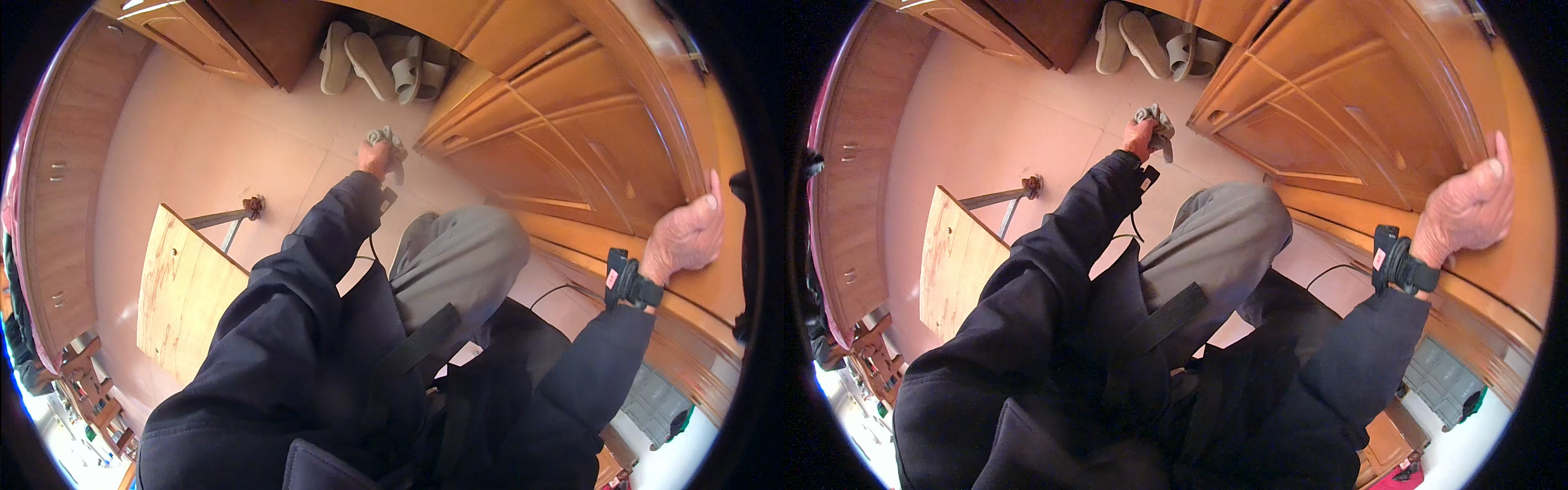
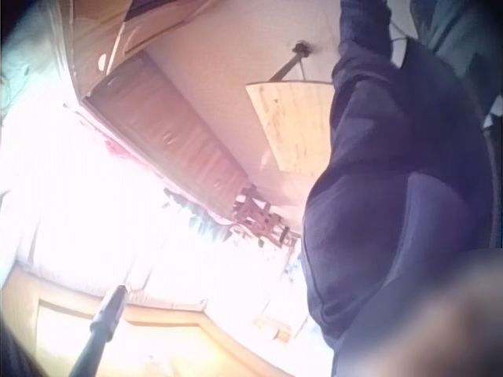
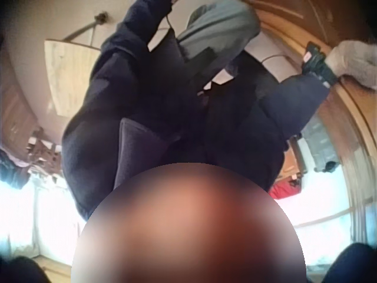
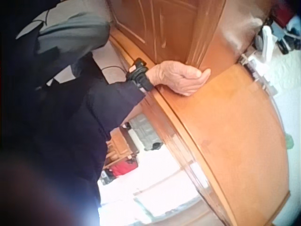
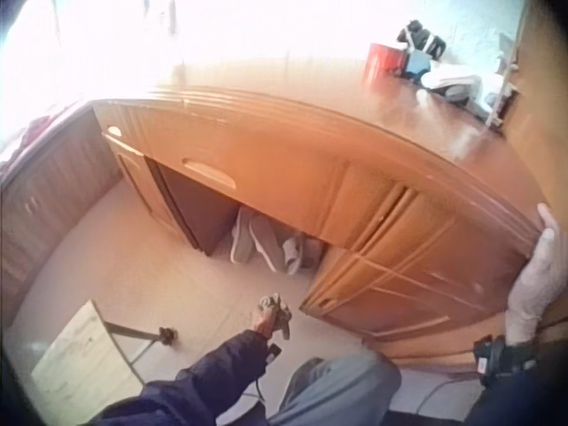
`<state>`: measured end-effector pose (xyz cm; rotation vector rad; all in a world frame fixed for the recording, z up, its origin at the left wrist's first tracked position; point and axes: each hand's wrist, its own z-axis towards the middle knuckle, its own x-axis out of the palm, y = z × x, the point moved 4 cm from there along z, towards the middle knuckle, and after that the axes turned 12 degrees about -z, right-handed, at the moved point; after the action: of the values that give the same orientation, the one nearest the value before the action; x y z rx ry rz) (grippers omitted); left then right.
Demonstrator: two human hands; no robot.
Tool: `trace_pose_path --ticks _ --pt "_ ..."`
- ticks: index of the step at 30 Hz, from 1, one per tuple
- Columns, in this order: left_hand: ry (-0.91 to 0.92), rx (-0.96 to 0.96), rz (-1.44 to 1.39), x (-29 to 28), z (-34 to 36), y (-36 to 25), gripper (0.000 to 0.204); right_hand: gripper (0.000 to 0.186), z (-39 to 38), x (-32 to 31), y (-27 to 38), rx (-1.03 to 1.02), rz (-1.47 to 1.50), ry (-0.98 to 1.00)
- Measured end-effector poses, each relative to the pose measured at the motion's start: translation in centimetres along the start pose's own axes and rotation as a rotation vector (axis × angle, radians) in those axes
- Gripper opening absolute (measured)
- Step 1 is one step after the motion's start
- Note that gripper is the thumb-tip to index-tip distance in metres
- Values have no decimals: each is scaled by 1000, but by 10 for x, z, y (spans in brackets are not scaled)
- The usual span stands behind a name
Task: The person kneels and wipes the side and top surfaces of a wooden cabinet using a cloth. The person moves around the cabinet to reach different areas, including the edges and corners.
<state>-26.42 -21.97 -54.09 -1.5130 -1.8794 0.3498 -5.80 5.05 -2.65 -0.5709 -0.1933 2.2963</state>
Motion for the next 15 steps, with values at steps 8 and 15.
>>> trace_pose_path --ticks 8,15 --pt "58 -17 -7 14 18 22 29 60 -4 -6 13 188 68 116" --pt "-114 34 -20 -26 3 9 27 69 -10 -7 12 244 55 157"
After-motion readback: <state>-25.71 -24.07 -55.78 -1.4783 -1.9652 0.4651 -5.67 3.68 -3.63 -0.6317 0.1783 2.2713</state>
